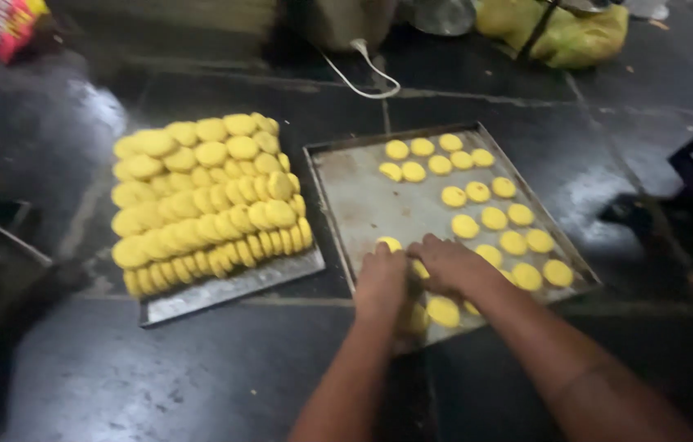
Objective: The person picks yellow round dough discs one at a time from a stacked pile on a metal sheet and places them in spaced rows on a baking tray, occasionally repositioning discs and moving empty trays aside to continue filling the tray.
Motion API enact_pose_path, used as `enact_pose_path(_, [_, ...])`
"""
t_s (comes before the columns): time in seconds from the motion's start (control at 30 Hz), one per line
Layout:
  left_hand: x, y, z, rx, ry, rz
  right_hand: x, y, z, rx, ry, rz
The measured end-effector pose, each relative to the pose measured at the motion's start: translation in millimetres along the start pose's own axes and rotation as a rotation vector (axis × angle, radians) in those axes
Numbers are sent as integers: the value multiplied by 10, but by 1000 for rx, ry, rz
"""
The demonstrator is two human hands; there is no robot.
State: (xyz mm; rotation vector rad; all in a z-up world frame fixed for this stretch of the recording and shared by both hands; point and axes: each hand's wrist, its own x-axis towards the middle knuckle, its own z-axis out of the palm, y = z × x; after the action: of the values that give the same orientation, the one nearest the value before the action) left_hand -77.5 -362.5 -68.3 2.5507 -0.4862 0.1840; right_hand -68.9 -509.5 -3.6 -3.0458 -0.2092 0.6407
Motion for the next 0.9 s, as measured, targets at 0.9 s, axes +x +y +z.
enact_pose_path(0.9, [289, -2261, -2493, -42, 488, -448, 150, -35, -59, -104, -103, 12])
